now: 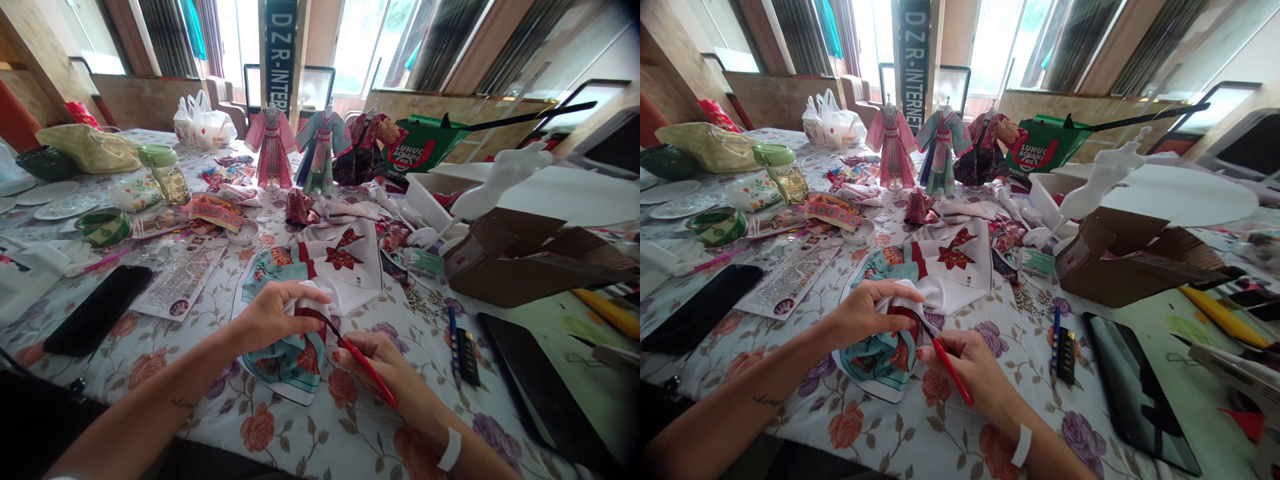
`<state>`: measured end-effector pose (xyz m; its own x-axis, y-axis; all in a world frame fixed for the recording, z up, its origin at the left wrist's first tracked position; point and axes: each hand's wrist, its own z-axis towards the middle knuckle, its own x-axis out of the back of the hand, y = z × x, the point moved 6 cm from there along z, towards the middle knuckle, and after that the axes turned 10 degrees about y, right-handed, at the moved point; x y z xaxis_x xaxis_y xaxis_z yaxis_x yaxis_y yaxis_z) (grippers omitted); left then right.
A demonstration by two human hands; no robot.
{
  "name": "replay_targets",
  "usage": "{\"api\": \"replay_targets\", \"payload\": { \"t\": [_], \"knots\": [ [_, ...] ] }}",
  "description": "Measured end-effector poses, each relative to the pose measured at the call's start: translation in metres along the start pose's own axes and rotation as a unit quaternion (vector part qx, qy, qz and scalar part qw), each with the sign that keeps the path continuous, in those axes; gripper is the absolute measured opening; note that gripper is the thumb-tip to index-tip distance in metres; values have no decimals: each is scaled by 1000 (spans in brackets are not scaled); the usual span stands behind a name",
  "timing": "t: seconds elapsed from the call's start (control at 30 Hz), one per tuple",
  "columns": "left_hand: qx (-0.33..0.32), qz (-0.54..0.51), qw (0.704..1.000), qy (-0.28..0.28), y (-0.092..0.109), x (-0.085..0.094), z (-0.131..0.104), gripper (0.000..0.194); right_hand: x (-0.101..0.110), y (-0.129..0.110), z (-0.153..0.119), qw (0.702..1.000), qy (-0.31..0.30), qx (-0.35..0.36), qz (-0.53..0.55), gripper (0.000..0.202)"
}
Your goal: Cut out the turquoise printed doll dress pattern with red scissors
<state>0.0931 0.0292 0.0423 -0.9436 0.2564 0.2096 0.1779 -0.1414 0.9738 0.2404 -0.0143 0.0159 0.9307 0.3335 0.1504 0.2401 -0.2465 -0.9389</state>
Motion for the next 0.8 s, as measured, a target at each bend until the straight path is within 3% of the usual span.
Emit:
{"api": "replay_targets", "payload": {
  "t": [0.8],
  "knots": [
    [-5, -22, 999, -23, -1, -2, 0, 35, 2, 6, 1, 999, -23, 29, -29, 37]
  ]
}}
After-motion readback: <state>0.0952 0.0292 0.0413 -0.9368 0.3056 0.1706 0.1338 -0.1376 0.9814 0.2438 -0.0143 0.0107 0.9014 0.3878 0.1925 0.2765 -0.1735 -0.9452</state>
